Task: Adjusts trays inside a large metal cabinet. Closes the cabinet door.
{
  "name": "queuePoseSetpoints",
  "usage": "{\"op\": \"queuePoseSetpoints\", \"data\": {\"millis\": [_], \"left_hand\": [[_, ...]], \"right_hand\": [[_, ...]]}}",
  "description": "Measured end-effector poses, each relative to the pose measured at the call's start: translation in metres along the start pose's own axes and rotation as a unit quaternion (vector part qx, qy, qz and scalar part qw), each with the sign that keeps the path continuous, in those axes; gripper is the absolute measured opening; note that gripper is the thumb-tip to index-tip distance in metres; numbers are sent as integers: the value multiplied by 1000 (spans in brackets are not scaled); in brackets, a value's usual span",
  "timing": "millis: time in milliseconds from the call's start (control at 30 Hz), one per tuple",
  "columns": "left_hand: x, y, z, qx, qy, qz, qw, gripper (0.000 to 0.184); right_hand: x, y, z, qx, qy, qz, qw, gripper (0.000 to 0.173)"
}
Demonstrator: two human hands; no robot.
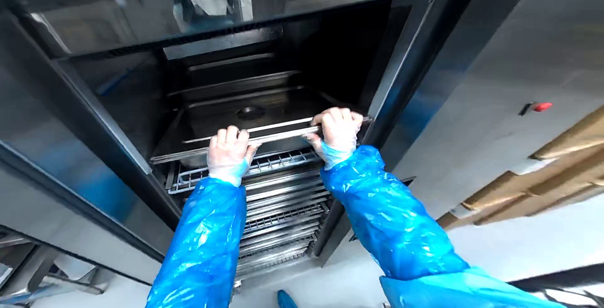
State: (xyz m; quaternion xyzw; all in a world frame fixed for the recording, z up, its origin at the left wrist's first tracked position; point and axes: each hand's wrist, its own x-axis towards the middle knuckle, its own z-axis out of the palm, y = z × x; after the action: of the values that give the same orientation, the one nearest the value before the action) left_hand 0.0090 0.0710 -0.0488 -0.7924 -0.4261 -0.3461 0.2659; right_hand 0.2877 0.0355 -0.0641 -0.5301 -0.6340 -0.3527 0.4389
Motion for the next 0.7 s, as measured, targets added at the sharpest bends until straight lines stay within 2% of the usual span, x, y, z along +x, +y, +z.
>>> {"op": "queuePoseSetpoints", "data": {"millis": [100, 167, 267, 367, 467, 600, 700], "left_hand": [[-4, -4, 0, -17, 30, 11, 999, 44], [-5, -3, 3, 3, 68, 19, 997, 44], [-8, -1, 7, 17, 118, 18, 993, 43], [-6, -2, 19, 42, 145, 13, 988, 49], [0, 2, 25, 55, 136, 7, 989, 49], [4, 27, 31, 29, 12, -22, 999, 33], [16, 20, 22, 2, -34, -27, 999, 40]], "right_hand": [[2, -6, -4, 12, -8, 17, 1000, 56], [-1, -4, 1, 9, 27, 10, 1000, 54], [-5, 3, 17, -18, 114, -20, 993, 61], [-1, 10, 28, -32, 134, -38, 990, 65], [4, 16, 27, -21, 96, -35, 995, 63], [-1, 42, 29, 25, -52, -1, 998, 52], [10, 43, 18, 44, -125, 11, 991, 39]]}}
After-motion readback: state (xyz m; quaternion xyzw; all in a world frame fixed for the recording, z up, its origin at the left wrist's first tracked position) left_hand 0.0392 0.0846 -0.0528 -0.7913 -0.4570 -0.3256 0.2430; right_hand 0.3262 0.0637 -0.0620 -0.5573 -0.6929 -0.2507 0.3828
